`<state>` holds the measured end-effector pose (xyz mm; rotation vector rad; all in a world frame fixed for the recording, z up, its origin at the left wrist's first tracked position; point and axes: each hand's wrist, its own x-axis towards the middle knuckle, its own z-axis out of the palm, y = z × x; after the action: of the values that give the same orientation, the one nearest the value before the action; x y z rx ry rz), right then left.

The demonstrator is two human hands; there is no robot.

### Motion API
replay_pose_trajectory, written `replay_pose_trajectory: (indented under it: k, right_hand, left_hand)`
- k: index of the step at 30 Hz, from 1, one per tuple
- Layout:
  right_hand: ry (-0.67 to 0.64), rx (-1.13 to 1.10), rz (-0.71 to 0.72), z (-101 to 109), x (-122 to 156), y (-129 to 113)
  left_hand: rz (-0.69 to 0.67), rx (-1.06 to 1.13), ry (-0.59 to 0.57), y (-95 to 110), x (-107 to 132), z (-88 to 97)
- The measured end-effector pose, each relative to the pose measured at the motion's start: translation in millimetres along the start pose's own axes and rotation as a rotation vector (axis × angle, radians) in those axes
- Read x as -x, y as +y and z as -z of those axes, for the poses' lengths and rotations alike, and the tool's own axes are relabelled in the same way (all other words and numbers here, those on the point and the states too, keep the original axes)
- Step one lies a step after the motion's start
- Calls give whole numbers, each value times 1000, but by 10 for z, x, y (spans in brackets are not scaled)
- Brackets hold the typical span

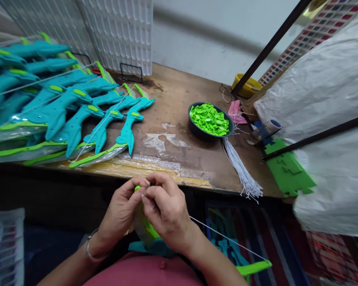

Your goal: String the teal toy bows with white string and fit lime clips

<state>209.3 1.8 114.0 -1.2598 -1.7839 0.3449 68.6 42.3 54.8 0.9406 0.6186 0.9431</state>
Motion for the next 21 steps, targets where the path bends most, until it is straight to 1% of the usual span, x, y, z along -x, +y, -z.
replay_pose_trajectory:
  k: [2, 5, 8, 10, 12, 15, 17, 21]
  right_hand:
    - [-5, -53, -68, -29, 34, -13]
    - [46, -215, -207, -74, 44, 2]
    - [101, -481, -397, -137, 48, 44]
    - [100, -686, -526, -176, 55, 65]
    - [91, -785, -590, -197, 60, 71]
    - [97, -715, -550, -183, 55, 60]
    - [123, -649, -519, -160, 52, 58]
    - [195, -512, -537, -133, 77, 83]
  left_hand:
    - [18, -11, -10, -6, 12, 6]
    - [14, -37, -22, 2, 26, 14]
    - [6, -67, -32, 9, 41, 14]
    - [20, -76, -26, 7, 49, 12]
    - [24, -79, -22, 5, 49, 10]
    - [9, -83, -23, 1, 36, 6]
    - [3, -85, -20, -5, 23, 2]
    - [-2, -95, -9, -21, 5, -9]
